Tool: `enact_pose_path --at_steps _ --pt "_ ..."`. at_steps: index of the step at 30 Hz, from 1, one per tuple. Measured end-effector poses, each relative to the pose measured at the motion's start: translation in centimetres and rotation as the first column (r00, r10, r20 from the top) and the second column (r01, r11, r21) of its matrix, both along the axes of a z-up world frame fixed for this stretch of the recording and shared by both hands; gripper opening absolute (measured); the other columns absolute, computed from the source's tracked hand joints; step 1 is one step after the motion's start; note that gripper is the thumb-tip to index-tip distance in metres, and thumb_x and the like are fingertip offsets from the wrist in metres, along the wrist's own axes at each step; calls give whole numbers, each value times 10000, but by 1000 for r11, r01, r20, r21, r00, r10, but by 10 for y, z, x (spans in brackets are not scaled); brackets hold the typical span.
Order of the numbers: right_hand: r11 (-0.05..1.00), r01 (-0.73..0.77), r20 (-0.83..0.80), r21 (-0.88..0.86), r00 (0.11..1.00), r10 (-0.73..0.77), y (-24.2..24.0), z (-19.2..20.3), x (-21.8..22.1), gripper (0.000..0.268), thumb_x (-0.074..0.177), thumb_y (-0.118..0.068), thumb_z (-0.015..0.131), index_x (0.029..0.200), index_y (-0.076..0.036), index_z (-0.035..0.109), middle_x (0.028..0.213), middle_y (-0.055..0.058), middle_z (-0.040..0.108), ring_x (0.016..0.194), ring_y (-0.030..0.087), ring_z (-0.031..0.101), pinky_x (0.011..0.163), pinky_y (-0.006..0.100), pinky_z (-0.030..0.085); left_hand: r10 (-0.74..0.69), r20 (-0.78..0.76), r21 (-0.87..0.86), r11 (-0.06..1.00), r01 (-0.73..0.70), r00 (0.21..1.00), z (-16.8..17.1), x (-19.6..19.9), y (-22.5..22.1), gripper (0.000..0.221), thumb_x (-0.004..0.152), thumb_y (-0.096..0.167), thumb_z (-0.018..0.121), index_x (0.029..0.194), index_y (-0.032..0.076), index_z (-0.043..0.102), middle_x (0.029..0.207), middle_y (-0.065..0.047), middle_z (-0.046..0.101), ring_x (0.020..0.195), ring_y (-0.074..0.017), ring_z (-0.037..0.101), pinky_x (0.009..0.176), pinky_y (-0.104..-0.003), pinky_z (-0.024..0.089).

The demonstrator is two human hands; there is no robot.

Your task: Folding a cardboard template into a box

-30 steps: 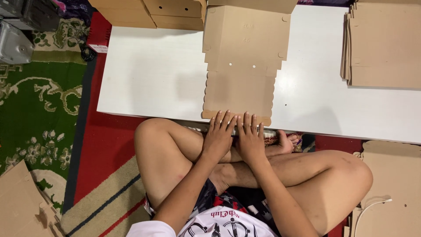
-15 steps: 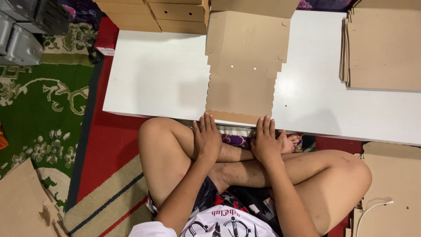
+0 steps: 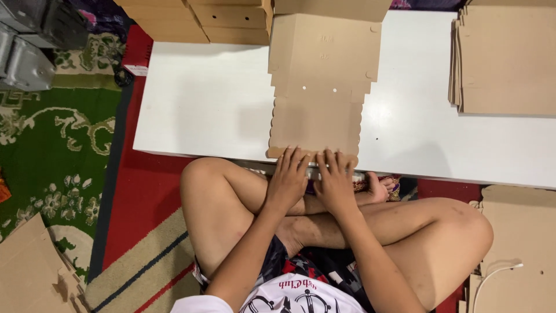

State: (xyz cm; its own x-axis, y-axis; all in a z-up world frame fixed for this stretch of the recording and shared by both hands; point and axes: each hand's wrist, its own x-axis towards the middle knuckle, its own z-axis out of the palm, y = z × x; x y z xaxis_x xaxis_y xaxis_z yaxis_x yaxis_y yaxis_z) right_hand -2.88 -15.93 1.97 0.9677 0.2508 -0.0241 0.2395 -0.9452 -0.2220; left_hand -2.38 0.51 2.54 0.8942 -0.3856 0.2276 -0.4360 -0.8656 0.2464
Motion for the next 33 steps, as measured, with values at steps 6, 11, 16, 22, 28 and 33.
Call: enact_pose_path --at_steps 6,11,16,22,28,33 --pt "985 -75 -121 -157 991 56 6 -18 6 1013 812 -327 711 1647 -100 184 1701 196 146 1541 475 125 1197 678 142 7 -120 110 994 7 993 -17 4 -10 767 873 168 626 1586 73 359 1653 -200 298 1519 -478 244 1229 -573 231" --pt "971 -76 -152 -227 987 41 3 -25 9 879 903 -275 577 1658 -136 149 1712 165 147 1557 430 133 1215 639 138 40 -142 116 993 -24 989 -24 5 -11 813 859 188 654 1589 37 330 1658 -214 285 1526 -456 246 1243 -550 215" --pt "986 -50 -161 -161 987 24 -7 -18 9 939 857 -108 599 1671 -159 133 1716 163 134 1562 393 151 1221 613 122 162 -178 195 973 -127 971 -27 3 -11 845 922 258 664 1599 -31 248 1658 -271 234 1531 -440 230 1252 -518 194" --pt "981 45 -181 -186 980 -79 -27 -26 0 1016 805 -223 665 1656 -127 118 1708 194 130 1565 403 121 1205 706 24 335 -223 315 914 -257 916 -9 -1 -6 840 930 331 627 1578 -65 268 1637 -301 267 1521 -479 235 1222 -553 242" --pt "976 132 -197 -173 966 -165 -35 -24 0 1038 802 -293 679 1652 -77 123 1708 219 118 1576 409 80 1178 755 -9 466 -193 403 840 -363 864 -20 -2 11 909 879 442 674 1569 -25 311 1637 -272 284 1496 -501 251 1188 -650 217" --pt "970 239 -201 -52 949 -244 -31 6 -1 868 880 -276 604 1624 -39 224 1692 251 172 1563 450 112 1155 780 26 382 -149 215 913 -347 912 5 -8 17 859 886 315 703 1580 -3 309 1630 -295 273 1498 -503 259 1177 -631 277"
